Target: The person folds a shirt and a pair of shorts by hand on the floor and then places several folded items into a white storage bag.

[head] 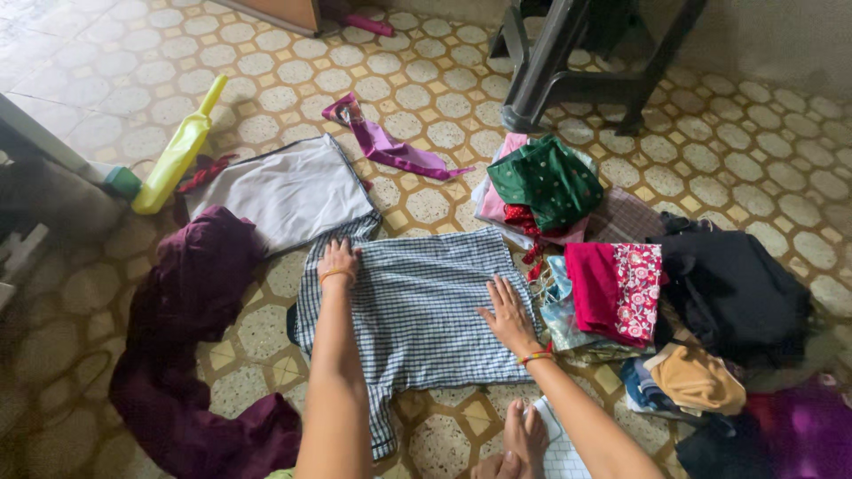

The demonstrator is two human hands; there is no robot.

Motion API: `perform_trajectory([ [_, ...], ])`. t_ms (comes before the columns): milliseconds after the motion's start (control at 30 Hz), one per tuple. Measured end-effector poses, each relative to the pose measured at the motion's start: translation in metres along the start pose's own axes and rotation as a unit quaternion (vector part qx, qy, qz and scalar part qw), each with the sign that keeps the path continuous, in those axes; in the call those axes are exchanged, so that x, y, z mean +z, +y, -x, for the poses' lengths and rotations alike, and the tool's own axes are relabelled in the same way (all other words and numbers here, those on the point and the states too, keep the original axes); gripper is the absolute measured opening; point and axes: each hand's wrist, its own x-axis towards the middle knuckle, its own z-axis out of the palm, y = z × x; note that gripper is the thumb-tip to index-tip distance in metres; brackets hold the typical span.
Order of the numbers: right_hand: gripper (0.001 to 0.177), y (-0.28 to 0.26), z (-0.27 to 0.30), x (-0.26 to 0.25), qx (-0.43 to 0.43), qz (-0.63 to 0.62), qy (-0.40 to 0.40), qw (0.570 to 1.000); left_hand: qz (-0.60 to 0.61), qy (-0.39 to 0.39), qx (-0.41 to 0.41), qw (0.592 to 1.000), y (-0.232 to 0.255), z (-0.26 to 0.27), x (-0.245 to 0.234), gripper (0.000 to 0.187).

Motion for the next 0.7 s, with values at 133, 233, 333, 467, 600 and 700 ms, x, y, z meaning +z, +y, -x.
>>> perform_trajectory([
  [133,0.077,0.009,-0.002,-0.004,0.005,0.035,-0.048,0.998,-0.004,-0.078,-0.021,0.997,0.007,-0.034,-0.013,0.066],
  [233,0.078,0.013,-0.005,-0.009,0.016,0.05,-0.06,0.997,0.006,-0.08,-0.009,0.997,0.006,-0.03,-0.014,0.082],
  [333,0.081,0.007,-0.022,-0.016,0.052,0.081,-0.104,0.99,-0.053,-0.08,0.0,0.995,0.006,0.03,-0.01,0.098],
  [467,0.088,-0.039,-0.033,-0.016,0.053,0.159,-0.109,0.98,-0.155,-0.165,0.053,0.973,0.008,0.125,-0.035,0.111],
  [600,0.094,-0.131,-0.029,0.013,-0.067,0.011,-0.121,0.99,-0.153,-0.237,0.089,0.955,0.005,0.174,-0.058,0.111],
  [700,0.095,-0.186,-0.021,0.037,-0.127,-0.025,-0.201,0.971,-0.148,-0.201,0.115,0.962,0.0,0.172,-0.053,0.109],
])
